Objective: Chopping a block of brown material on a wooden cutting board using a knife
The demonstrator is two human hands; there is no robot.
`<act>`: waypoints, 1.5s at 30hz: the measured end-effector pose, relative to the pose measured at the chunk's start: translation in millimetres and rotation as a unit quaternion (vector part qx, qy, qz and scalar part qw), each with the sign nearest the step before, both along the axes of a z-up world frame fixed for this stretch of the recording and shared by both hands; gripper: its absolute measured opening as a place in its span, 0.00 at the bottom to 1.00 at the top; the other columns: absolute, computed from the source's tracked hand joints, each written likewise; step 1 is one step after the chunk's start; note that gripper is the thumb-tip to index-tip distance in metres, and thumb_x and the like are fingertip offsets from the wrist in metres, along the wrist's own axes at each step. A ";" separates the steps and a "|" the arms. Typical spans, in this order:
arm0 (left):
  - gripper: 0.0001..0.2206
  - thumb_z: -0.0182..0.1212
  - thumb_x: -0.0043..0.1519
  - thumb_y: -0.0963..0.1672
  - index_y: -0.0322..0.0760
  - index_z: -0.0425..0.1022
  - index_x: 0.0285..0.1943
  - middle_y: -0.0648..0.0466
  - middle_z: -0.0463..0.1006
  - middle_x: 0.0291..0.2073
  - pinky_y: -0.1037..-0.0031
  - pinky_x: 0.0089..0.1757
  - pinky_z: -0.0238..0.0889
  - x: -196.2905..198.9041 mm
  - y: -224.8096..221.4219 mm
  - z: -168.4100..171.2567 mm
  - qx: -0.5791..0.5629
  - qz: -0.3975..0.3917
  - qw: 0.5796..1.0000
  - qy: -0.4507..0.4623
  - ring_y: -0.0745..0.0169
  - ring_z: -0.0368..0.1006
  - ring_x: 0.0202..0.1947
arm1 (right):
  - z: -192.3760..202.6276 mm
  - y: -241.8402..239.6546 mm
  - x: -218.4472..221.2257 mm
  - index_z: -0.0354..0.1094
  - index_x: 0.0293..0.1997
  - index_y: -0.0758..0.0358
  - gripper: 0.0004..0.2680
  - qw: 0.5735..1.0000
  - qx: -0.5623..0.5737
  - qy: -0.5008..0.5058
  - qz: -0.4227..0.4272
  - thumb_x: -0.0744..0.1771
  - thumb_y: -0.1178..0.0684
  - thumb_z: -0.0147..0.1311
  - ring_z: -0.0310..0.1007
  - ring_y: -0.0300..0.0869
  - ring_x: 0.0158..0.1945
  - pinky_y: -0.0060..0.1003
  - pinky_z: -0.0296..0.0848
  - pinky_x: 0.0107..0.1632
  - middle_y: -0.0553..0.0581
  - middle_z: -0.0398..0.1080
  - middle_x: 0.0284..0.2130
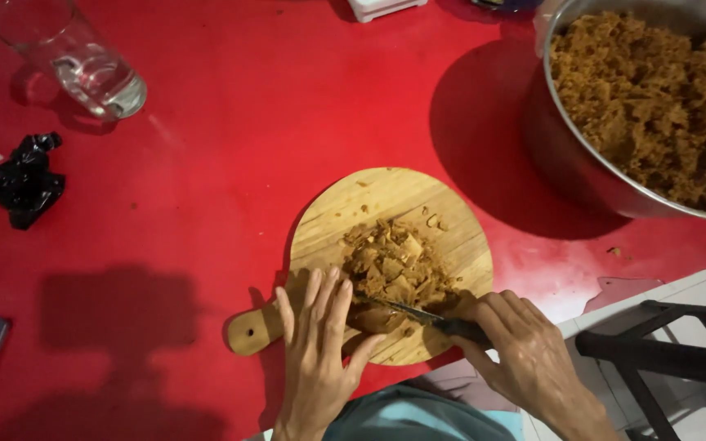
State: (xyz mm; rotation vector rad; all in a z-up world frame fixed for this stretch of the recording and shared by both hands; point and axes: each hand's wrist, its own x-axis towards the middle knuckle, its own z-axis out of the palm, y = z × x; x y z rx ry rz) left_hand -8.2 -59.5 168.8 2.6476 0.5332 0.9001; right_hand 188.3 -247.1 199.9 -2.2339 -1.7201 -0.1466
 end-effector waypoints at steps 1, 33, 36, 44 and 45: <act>0.36 0.71 0.62 0.51 0.34 0.58 0.75 0.42 0.63 0.74 0.34 0.71 0.39 0.1 0.8 1.0 0.000 -0.002 1.000 0.000 0.40 0.57 0.76 | -0.5 -0.6 -0.1 0.66 0.39 0.57 0.09 1.000 -0.007 0.012 -0.017 0.66 0.45 0.58 0.70 0.48 0.34 0.42 0.72 0.36 0.51 0.68 0.31; 0.28 0.66 0.63 0.52 0.30 0.68 0.66 0.48 0.79 0.58 0.31 0.69 0.44 9.4 -16.1 -27.0 0.093 0.061 0.989 -0.096 0.41 0.74 0.64 | -3.2 8.3 9.6 0.68 0.49 0.61 0.09 0.993 0.027 0.102 0.055 0.68 0.50 0.55 0.66 0.54 0.44 0.47 0.69 0.49 0.58 0.69 0.46; 0.28 0.68 0.64 0.49 0.32 0.66 0.69 0.48 0.74 0.65 0.31 0.69 0.44 2.9 -17.0 -10.5 0.074 0.036 0.996 -0.039 0.39 0.68 0.69 | -10.7 9.2 7.7 0.67 0.43 0.61 0.07 0.996 0.044 0.065 0.048 0.68 0.50 0.55 0.66 0.53 0.38 0.45 0.67 0.46 0.57 0.66 0.35; 0.26 0.71 0.64 0.51 0.43 0.68 0.69 0.38 0.63 0.72 0.34 0.68 0.51 1.7 -16.2 -10.1 0.064 0.024 0.997 -0.032 0.27 0.57 0.74 | -13.0 3.0 2.0 0.61 0.39 0.52 0.05 0.995 -0.088 0.050 -0.025 0.69 0.47 0.50 0.68 0.51 0.21 0.47 0.68 0.18 0.50 0.65 0.30; 0.26 0.71 0.64 0.51 0.43 0.68 0.69 0.38 0.63 0.72 0.34 0.68 0.51 1.3 -15.9 -8.0 0.064 0.025 0.997 -0.031 0.27 0.57 0.74 | -11.0 4.7 0.1 0.61 0.39 0.52 0.05 0.994 -0.089 0.051 -0.023 0.69 0.47 0.50 0.68 0.51 0.21 0.47 0.68 0.18 0.50 0.65 0.30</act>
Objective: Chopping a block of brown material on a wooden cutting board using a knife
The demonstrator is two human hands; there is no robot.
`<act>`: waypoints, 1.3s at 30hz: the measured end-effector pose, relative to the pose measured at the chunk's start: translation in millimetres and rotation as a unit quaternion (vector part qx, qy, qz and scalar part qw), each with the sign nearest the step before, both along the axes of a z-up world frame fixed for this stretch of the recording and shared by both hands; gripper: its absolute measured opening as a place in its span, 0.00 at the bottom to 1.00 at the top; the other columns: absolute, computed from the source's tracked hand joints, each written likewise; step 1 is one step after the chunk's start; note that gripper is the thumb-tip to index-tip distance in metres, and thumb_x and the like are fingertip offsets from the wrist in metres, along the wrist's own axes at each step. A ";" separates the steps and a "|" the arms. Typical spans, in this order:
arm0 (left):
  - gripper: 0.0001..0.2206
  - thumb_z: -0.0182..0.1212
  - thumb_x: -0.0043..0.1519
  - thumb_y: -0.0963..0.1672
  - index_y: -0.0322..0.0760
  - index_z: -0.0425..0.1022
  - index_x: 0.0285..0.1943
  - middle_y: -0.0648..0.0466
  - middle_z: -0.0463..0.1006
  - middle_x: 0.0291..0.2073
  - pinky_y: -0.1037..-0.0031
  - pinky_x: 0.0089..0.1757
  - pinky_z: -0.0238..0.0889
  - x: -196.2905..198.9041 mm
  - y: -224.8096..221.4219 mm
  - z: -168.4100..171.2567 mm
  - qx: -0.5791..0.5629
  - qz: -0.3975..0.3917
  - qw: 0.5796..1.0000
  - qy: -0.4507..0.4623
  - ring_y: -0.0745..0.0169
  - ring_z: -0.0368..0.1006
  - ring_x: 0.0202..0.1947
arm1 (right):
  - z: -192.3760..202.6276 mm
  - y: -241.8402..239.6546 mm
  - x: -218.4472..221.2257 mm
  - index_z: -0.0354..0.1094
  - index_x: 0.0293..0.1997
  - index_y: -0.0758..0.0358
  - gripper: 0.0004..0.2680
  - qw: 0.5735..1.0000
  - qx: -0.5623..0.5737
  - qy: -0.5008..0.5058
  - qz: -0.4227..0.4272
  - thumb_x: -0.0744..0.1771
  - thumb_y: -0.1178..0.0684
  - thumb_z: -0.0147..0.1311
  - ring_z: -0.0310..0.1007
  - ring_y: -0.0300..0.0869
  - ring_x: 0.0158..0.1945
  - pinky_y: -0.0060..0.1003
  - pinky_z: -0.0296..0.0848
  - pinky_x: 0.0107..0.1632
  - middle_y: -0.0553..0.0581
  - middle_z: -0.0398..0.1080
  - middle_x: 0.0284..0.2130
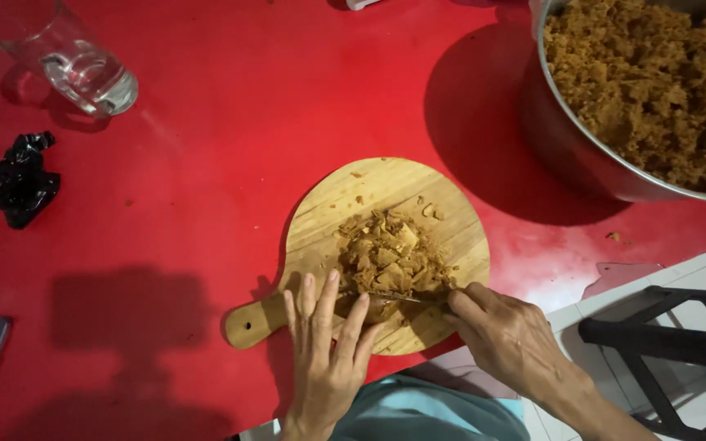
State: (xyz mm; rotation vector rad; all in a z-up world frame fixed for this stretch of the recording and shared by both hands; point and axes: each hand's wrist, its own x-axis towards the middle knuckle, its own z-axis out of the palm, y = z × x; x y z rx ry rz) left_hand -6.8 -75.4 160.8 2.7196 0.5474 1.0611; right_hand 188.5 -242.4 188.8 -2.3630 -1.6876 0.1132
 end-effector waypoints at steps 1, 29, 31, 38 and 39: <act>0.25 0.71 0.65 0.49 0.42 0.69 0.68 0.37 0.62 0.72 0.33 0.68 0.51 -0.2 0.1 2.2 -0.008 -0.011 1.000 0.001 0.26 0.56 0.74 | 2.0 1.5 -1.7 0.59 0.36 0.53 0.03 0.999 0.027 -0.025 0.011 0.68 0.54 0.50 0.64 0.48 0.19 0.45 0.64 0.16 0.50 0.62 0.27; 0.33 0.70 0.68 0.45 0.31 0.50 0.75 0.38 0.68 0.71 0.41 0.72 0.44 -6.8 6.6 7.0 -0.032 -0.078 0.996 -0.007 0.38 0.64 0.74 | 34.1 10.7 -16.2 0.69 0.44 0.56 0.04 0.989 0.110 -0.096 0.024 0.69 0.51 0.53 0.70 0.38 0.21 0.34 0.66 0.17 0.46 0.69 0.26; 0.33 0.69 0.68 0.44 0.30 0.51 0.75 0.38 0.68 0.71 0.42 0.72 0.44 -7.5 7.2 6.8 -0.037 -0.079 0.996 -0.010 0.39 0.65 0.73 | 35.3 11.7 -16.3 0.68 0.43 0.54 0.02 0.990 0.100 -0.099 0.024 0.70 0.52 0.52 0.68 0.37 0.19 0.34 0.66 0.16 0.46 0.68 0.25; 0.34 0.72 0.67 0.44 0.29 0.51 0.75 0.39 0.69 0.70 0.44 0.72 0.46 -7.2 7.0 7.6 -0.034 -0.084 0.996 0.009 0.43 0.65 0.73 | 37.8 13.8 -14.6 0.64 0.39 0.55 0.02 0.987 0.078 -0.132 0.053 0.70 0.54 0.51 0.65 0.39 0.18 0.36 0.65 0.16 0.47 0.64 0.22; 0.34 0.72 0.67 0.44 0.29 0.51 0.75 0.39 0.69 0.70 0.44 0.72 0.46 -7.1 6.9 7.7 -0.035 -0.084 0.996 0.009 0.43 0.65 0.73 | 36.9 13.6 -14.2 0.64 0.39 0.55 0.02 0.987 0.077 -0.131 0.053 0.70 0.54 0.51 0.65 0.39 0.18 0.36 0.65 0.16 0.47 0.64 0.22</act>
